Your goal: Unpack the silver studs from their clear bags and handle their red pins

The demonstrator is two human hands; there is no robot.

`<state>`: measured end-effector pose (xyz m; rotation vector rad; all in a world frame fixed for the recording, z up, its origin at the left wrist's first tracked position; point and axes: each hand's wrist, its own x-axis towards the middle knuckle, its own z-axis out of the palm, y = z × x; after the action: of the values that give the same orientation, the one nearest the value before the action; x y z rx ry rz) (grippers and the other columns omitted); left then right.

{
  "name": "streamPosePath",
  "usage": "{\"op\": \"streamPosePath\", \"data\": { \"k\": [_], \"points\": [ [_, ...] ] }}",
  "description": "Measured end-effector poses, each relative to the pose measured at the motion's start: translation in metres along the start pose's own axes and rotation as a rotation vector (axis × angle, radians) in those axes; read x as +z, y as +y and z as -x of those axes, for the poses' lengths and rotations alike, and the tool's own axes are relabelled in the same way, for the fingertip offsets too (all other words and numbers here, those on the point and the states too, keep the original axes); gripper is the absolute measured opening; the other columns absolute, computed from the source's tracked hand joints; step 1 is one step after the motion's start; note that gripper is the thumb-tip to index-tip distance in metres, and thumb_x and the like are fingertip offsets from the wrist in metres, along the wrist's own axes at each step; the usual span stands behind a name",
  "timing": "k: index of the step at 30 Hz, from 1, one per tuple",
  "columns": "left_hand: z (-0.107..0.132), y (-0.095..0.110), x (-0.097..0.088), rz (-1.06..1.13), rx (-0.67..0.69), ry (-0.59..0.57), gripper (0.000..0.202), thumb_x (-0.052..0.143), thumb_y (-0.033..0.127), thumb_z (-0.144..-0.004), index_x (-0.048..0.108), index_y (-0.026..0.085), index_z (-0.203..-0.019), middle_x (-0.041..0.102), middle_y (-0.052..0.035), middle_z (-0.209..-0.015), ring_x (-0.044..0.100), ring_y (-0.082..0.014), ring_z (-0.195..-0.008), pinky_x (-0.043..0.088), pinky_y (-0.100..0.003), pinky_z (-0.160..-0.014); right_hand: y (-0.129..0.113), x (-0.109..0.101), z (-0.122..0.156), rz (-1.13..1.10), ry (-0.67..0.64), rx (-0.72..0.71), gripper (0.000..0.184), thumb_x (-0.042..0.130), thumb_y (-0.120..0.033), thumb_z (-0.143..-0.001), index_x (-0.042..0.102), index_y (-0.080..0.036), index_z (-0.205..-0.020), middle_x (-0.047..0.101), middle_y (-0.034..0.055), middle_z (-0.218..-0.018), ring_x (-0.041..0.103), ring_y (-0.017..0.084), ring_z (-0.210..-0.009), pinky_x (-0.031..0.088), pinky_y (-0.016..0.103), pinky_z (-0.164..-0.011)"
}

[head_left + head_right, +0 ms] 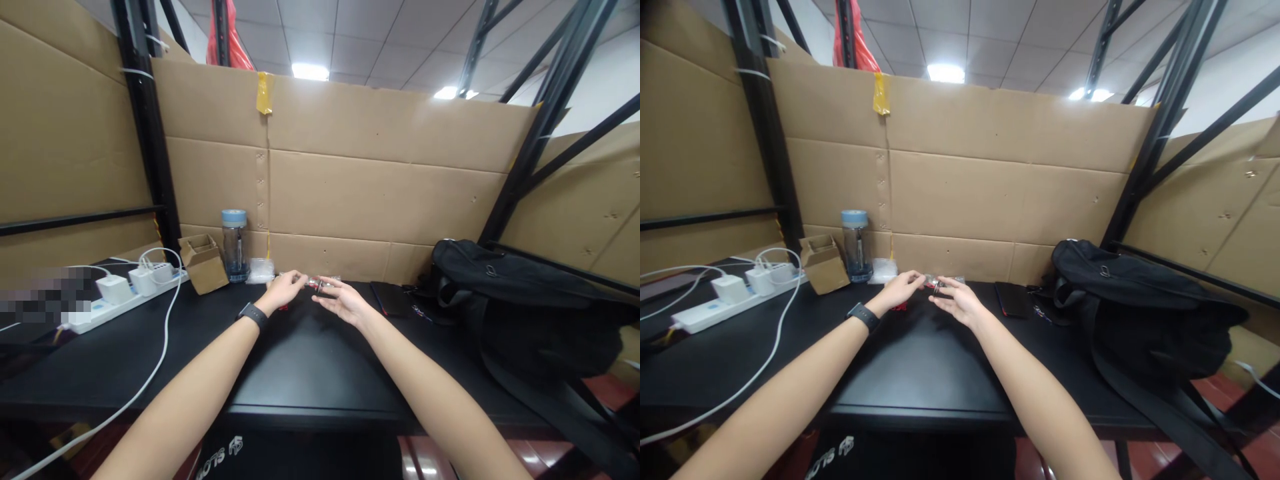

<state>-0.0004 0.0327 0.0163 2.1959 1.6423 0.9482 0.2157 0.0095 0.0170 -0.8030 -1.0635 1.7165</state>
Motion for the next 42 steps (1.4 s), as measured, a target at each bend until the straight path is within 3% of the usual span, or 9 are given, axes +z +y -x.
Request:
{"op": "streamPosePath", "data": {
  "k": [5,9,12,20,24,27,35,39,42],
  "points": [
    [-0.003,-0.052,-0.025,-0.443,-0.039,0.118,0.025,0.059,0.027,-0.084,0.071,0.027,-0.106,0.072,-0.0075,-0.120,0.057,-0.0344,-0.118,0.039,-0.049,-0.097,-0.001,-0.001,-0.003,-0.050,0.055,0.005,0.038,0.069,-0.009,-0.082,0.064,-0.014,-0.119,0.069,0.0126,-0.109,0.077,0.024,-0.087,0.065,0.028,-0.072],
    [-0.004,-0.087,-0.033,-0.536,-0.126,0.119,0.030,0.063,0.034,-0.082,0.073,0.027,-0.109,0.071,-0.0104,-0.121,0.056,-0.0357,-0.117,0.039,-0.047,-0.095,-0.002,0.000,-0.003,-0.070,0.051,-0.032,0.032,0.074,-0.024,-0.084,0.066,-0.013,-0.113,0.069,0.0131,-0.109,0.077,0.025,-0.086,0.065,0.030,-0.072],
    [-0.008,-0.097,-0.033,-0.515,-0.156,0.104,0.025,0.060,0.038,-0.084,0.077,0.028,-0.100,0.074,-0.0106,-0.112,0.059,-0.0346,-0.114,0.039,-0.044,-0.093,-0.001,-0.001,-0.003,-0.038,0.036,-0.078,0.038,0.080,-0.020,-0.080,0.066,-0.013,-0.114,0.071,0.0122,-0.109,0.077,0.023,-0.084,0.065,0.030,-0.072],
    [-0.012,-0.098,-0.034,-0.532,-0.162,0.199,0.032,0.048,0.038,-0.090,0.076,0.026,-0.098,0.075,-0.0126,-0.104,0.061,-0.0338,-0.108,0.039,-0.044,-0.090,-0.001,-0.001,-0.001,-0.016,0.049,-0.096,0.045,0.084,-0.018,-0.074,0.065,-0.015,-0.115,0.073,0.0118,-0.109,0.077,0.023,-0.081,0.065,0.029,-0.068],
    [-0.012,-0.091,-0.031,-0.536,-0.102,0.156,0.033,0.056,0.047,-0.085,0.074,0.029,-0.106,0.074,-0.0097,-0.111,0.057,-0.0327,-0.115,0.037,-0.042,-0.093,-0.006,0.000,0.003,0.005,0.049,-0.111,0.044,0.084,-0.018,-0.074,0.065,-0.016,-0.114,0.072,0.0124,-0.112,0.077,0.023,-0.081,0.065,0.030,-0.071],
    [-0.014,-0.089,-0.028,-0.574,-0.075,0.121,0.029,0.054,0.043,-0.087,0.076,0.028,-0.100,0.074,-0.0099,-0.107,0.056,-0.0311,-0.115,0.037,-0.041,-0.093,-0.010,0.001,0.005,0.022,0.047,-0.107,0.044,0.084,-0.018,-0.074,0.065,-0.016,-0.114,0.073,0.0125,-0.110,0.077,0.023,-0.080,0.065,0.030,-0.069],
    [-0.017,-0.090,-0.029,-0.531,-0.088,0.200,0.033,0.041,0.038,-0.095,0.070,0.022,-0.099,0.074,-0.0129,-0.105,0.060,-0.0304,-0.109,0.039,-0.041,-0.088,-0.017,-0.003,0.006,0.047,0.044,-0.132,0.042,0.082,-0.019,-0.076,0.065,-0.018,-0.114,0.074,0.0105,-0.107,0.076,0.022,-0.080,0.064,0.030,-0.071],
    [-0.015,-0.090,-0.026,-0.519,-0.067,0.144,0.031,0.054,0.044,-0.089,0.071,0.027,-0.107,0.072,-0.0106,-0.117,0.056,-0.0327,-0.117,0.037,-0.044,-0.094,-0.021,-0.006,0.006,0.058,0.043,-0.155,0.042,0.081,-0.021,-0.077,0.065,-0.019,-0.116,0.074,0.0095,-0.106,0.076,0.020,-0.080,0.063,0.030,-0.071],
    [-0.014,-0.091,-0.024,-0.540,-0.054,0.130,0.025,0.053,0.038,-0.089,0.073,0.027,-0.099,0.072,-0.0084,-0.116,0.055,-0.0325,-0.117,0.035,-0.044,-0.095,-0.024,-0.007,0.008,0.062,0.045,-0.162,0.042,0.082,-0.021,-0.076,0.066,-0.019,-0.115,0.074,0.0087,-0.105,0.076,0.021,-0.080,0.063,0.030,-0.072]
  ]
}}
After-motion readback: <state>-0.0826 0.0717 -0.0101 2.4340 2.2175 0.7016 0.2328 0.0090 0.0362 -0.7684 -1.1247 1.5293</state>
